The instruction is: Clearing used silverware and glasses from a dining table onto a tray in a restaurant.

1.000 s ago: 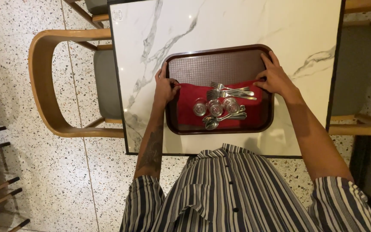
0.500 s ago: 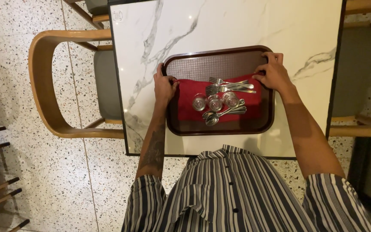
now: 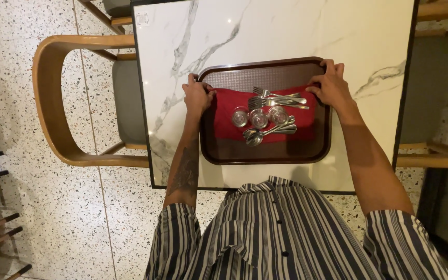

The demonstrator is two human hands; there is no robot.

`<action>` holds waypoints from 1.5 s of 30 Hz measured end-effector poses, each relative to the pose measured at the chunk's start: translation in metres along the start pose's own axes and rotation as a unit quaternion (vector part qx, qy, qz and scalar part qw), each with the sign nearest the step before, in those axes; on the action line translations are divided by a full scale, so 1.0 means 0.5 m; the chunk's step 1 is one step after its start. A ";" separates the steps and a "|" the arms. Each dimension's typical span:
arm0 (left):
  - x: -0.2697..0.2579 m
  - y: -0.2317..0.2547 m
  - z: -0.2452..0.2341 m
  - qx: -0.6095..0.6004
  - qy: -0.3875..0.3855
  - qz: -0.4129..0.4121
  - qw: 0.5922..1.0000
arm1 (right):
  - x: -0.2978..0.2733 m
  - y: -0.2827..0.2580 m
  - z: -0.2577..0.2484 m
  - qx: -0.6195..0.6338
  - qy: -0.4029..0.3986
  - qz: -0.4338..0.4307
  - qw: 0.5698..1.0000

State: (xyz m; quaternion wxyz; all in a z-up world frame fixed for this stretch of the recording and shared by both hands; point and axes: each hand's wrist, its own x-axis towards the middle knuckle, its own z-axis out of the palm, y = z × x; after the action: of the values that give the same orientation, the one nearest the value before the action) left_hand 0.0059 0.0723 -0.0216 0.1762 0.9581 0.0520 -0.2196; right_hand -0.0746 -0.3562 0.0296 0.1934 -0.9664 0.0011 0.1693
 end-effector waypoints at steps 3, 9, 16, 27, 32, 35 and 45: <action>0.015 0.007 0.000 0.021 0.002 -0.007 1.000 | 0.006 0.005 0.002 -0.020 0.011 0.002 1.000; 0.002 0.044 -0.032 0.025 0.003 -0.031 0.999 | 0.013 -0.005 0.004 -0.010 0.025 0.016 1.000; -0.024 0.055 -0.047 -0.022 0.037 -0.032 0.999 | 0.011 -0.012 0.015 0.015 0.049 0.047 0.998; -0.254 -0.008 -0.041 -0.140 0.091 -0.082 0.983 | -0.159 0.063 0.150 0.038 0.153 0.178 0.971; -0.233 -0.051 0.059 -0.086 0.126 -0.052 0.987 | -0.173 0.018 0.169 0.030 0.189 0.183 0.964; -0.229 -0.058 0.070 -0.081 0.128 -0.052 0.987 | -0.172 0.025 0.184 0.041 0.216 0.181 0.959; -0.221 -0.078 0.092 -0.103 0.165 -0.041 0.980 | -0.172 0.041 0.199 0.032 0.279 0.145 0.949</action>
State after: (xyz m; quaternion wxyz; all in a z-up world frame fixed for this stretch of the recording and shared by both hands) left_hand -0.1190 0.0897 -0.0242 0.2536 0.9550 0.1423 -0.0591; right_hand -0.1894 -0.3434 -0.0361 0.1896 -0.9578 0.2005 -0.0807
